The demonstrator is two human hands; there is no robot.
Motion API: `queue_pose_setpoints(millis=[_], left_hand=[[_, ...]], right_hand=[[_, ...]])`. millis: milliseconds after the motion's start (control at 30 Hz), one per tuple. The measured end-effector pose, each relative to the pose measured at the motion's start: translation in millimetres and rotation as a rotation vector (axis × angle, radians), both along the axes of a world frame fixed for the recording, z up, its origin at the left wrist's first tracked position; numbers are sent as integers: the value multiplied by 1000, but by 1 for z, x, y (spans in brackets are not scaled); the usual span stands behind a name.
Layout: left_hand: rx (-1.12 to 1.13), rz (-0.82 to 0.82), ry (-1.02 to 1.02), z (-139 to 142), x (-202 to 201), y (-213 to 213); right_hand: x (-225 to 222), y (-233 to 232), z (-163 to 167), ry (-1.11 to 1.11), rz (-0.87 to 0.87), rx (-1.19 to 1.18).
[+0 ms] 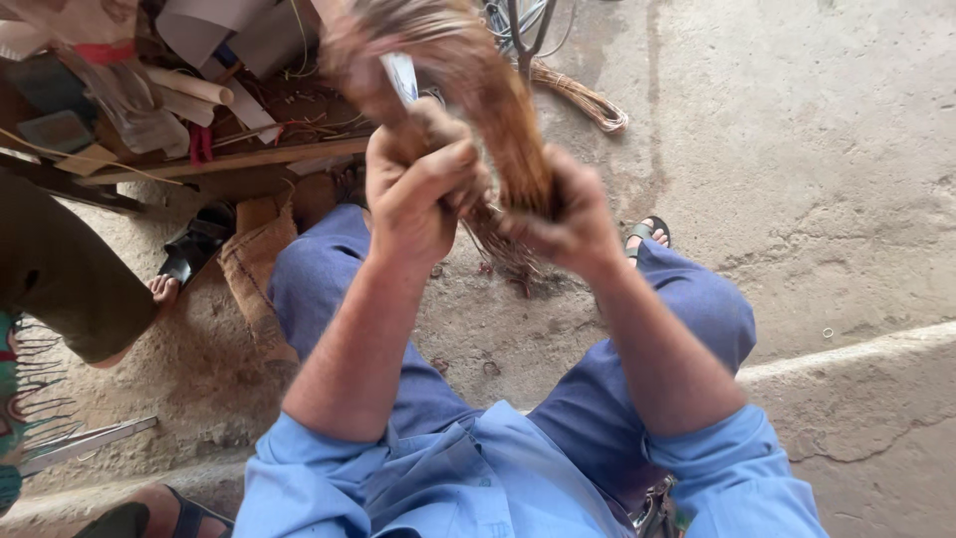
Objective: The person sits on the ground sorting and aligning broom bristle stalks by hand, gathering them into a bundle, and inserting the bundle into a cylindrical metal mold with a rod. They then press and shape the bundle in the mold and use scissors to trim the bristle ends.
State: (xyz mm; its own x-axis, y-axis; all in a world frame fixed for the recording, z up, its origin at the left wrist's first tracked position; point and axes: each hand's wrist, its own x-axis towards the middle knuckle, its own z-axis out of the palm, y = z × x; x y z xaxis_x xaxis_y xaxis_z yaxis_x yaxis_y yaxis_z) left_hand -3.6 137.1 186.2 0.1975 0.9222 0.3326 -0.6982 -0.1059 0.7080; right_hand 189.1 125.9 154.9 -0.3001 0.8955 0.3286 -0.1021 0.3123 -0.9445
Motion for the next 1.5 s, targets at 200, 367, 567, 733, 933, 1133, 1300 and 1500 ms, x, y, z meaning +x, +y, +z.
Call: queue_pose_setpoints(millis=[200, 367, 567, 733, 933, 1133, 1300, 1500], left_hand=[[-112, 49, -160, -33, -20, -35], [-43, -88, -202, -64, -25, -44], [-145, -102, -234, -84, -28, -55], [-136, 201, -47, -76, -14, -54], [-67, 546, 47, -49, 3, -64], [-323, 568, -20, -50, 0, -52], [-387, 348, -283, -66, -11, -53], [-265, 189, -267, -90, -15, -53]], right_hand=[[-18, -47, -22, -211, -13, 215], [-34, -53, -40, -79, 232, -288], [-28, -60, -74, -179, 296, -512], [-37, -68, -89, -128, 213, -291], [-47, -68, -81, -455, -225, 12], [-50, -64, -74, -759, -443, 404], [-44, -60, -65, -772, -367, 290], [-45, -62, -61, -662, -120, 84]])
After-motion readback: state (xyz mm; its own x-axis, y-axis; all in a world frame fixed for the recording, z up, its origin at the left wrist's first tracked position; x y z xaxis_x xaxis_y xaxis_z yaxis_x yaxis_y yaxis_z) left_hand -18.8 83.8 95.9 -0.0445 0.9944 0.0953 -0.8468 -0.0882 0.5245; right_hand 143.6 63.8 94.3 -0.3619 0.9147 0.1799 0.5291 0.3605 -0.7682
